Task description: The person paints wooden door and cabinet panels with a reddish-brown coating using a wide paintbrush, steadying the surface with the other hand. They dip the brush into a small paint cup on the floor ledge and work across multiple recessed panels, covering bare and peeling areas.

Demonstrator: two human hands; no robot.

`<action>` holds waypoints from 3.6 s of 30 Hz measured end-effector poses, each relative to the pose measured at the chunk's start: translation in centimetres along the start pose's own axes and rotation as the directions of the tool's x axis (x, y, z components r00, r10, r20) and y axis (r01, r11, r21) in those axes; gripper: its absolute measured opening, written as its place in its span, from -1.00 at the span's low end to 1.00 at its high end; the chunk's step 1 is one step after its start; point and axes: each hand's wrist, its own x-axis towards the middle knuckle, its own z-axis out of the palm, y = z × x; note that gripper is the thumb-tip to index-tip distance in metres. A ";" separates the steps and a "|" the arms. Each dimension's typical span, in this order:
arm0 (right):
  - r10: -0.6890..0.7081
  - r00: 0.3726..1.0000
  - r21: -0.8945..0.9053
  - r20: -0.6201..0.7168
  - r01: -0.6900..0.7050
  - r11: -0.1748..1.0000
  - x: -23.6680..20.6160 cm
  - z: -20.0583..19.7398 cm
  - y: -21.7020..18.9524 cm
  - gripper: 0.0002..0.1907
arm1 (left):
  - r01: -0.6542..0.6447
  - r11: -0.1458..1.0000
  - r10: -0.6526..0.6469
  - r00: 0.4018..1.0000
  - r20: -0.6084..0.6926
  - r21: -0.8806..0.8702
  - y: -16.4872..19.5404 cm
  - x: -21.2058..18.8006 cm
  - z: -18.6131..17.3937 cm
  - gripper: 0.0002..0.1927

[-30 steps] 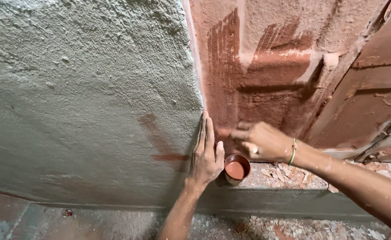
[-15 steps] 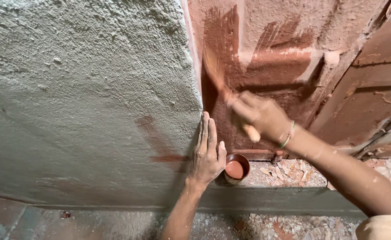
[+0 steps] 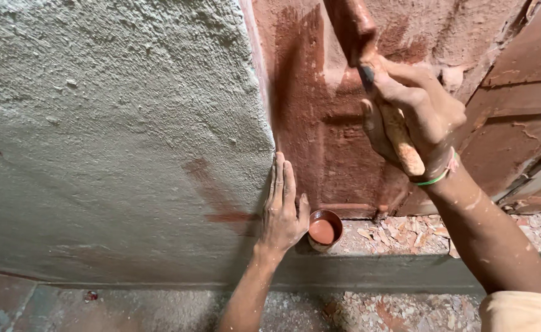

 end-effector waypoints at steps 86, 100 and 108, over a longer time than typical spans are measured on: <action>0.596 0.422 -0.306 0.683 -0.575 0.759 -8.3 -11.0 -1.2 -0.83 | -0.039 0.998 0.027 0.983 0.182 0.059 3.0 12.8 5.0 -0.13; 0.514 0.266 -0.207 0.816 -0.695 0.689 -10.1 -9.0 -1.8 -0.82 | -0.098 0.948 0.024 0.970 0.241 0.303 0.0 13.7 6.3 -0.17; 0.357 0.911 -0.240 0.207 -0.306 0.921 -4.3 -11.2 -0.3 -0.91 | -0.111 0.955 0.052 0.976 0.211 0.276 -0.5 14.0 5.4 -0.26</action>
